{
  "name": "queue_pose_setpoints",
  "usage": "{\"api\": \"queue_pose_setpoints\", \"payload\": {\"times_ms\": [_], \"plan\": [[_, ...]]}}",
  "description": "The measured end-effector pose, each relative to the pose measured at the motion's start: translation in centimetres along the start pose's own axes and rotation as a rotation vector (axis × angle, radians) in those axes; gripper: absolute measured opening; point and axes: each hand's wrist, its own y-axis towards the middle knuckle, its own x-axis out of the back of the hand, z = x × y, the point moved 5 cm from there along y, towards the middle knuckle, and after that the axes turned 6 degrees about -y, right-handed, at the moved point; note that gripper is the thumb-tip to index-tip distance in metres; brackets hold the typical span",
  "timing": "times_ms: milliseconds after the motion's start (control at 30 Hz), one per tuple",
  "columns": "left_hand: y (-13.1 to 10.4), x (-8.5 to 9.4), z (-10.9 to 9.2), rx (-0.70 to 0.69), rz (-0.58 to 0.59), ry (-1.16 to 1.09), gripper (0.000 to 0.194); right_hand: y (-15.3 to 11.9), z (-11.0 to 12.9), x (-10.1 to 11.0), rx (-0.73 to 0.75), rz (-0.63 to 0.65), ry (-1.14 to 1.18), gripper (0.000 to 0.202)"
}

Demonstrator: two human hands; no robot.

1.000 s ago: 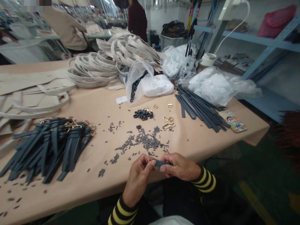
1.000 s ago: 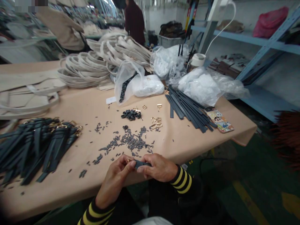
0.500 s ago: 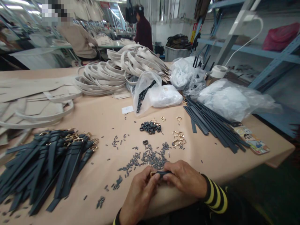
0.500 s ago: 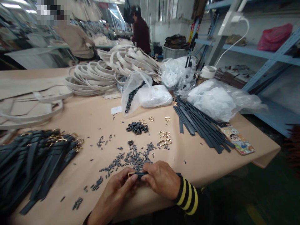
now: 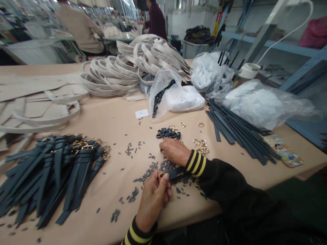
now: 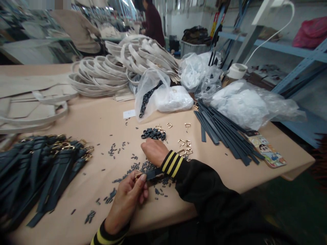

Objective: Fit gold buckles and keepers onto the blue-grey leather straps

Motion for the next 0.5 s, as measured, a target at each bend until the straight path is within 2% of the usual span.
{"api": "queue_pose_setpoints", "payload": {"times_ms": [100, 133, 200, 267, 300, 400, 500], "plan": [[0.0, 0.2, 0.0, -0.029, -0.004, -0.045, 0.031, -2.0, -0.6, 1.6, -0.018, -0.024, 0.125, 0.010], [0.0, 0.3, 0.0, -0.038, -0.007, -0.063, 0.031, -3.1, -0.9, 2.1, -0.042, -0.028, 0.268, 0.010], [-0.1, 0.4, 0.1, -0.052, -0.018, -0.095, 0.030, -6.0, -1.2, 2.4, -0.123, -0.008, 0.696, 0.014], [-0.4, 0.3, 0.2, -0.070, -0.030, -0.116, 0.031, -9.1, -1.0, 1.4, -0.236, 0.019, 1.108, 0.019], [-0.7, 0.2, 0.3, -0.080, -0.035, -0.120, 0.031, -10.4, -0.8, 0.7, -0.297, 0.008, 1.230, 0.022], [-1.7, -0.5, 0.0, -0.108, -0.042, -0.123, 0.029, -13.3, -0.2, -1.6, -0.468, -0.117, 1.379, 0.030], [-3.0, -1.5, -0.5, -0.121, -0.039, -0.128, 0.027, -14.3, 0.5, -2.6, -0.540, -0.213, 1.435, 0.034]]}}
